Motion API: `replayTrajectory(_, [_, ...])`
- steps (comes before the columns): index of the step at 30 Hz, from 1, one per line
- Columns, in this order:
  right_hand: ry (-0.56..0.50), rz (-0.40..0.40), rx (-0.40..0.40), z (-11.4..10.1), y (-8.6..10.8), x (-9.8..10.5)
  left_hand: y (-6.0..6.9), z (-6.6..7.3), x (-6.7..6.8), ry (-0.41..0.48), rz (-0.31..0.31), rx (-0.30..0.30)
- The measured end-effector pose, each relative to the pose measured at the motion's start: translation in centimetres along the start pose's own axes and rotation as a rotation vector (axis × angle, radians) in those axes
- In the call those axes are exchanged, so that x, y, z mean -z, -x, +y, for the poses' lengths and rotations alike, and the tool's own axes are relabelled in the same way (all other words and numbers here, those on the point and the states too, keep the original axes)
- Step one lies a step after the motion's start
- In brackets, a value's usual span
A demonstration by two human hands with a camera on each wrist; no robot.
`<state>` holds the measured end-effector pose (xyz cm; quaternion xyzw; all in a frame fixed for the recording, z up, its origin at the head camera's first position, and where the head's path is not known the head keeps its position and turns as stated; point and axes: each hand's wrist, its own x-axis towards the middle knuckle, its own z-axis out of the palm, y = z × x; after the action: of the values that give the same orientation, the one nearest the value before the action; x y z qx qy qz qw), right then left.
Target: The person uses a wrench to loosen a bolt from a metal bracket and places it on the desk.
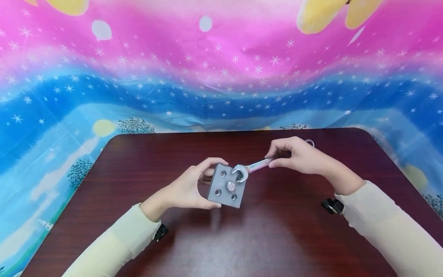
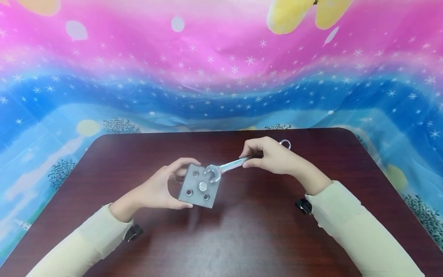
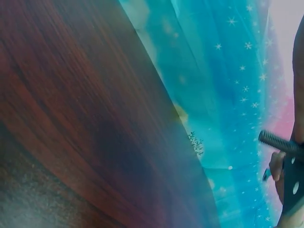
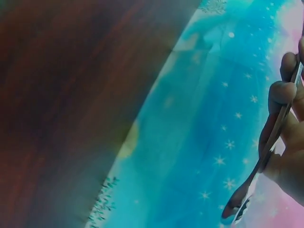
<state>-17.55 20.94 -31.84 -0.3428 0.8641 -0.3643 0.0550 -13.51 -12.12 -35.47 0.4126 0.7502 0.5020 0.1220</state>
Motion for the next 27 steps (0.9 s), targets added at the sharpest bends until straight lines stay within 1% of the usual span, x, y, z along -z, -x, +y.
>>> replayTrajectory(6, [-0.151, 0.110, -0.066, -0.3, 1.3, -1.9, -0.5, -0.2, -0.2, -0.015, 0.210, -0.027])
replayTrajectory(10, [-0.199, 0.192, -0.121, -1.2, 1.7, -3.0, -1.0, -0.4, -0.5, -0.036, 0.354, -0.054])
replayTrajectory(14, [-0.250, 0.262, -0.190, -2.2, 2.0, -4.0, -1.3, -0.2, -0.9, -0.060, 0.473, -0.094])
replayTrajectory(16, [-0.274, 0.292, -0.205, -2.5, 2.1, -4.4, -1.4, -0.1, -1.1, -0.075, 0.515, -0.115])
replayTrajectory(19, [-0.305, 0.325, -0.194, -3.0, 2.3, -4.9, -1.5, 0.2, -1.4, -0.097, 0.565, -0.143])
replayTrajectory(23, [-0.329, 0.345, -0.169, -3.4, 2.4, -5.6, -1.7, 0.3, -1.6, -0.126, 0.611, -0.171])
replayTrajectory(27, [-0.328, 0.362, -0.165, -3.6, 2.3, -6.3, -1.8, 0.3, -1.8, -0.135, 0.641, -0.180])
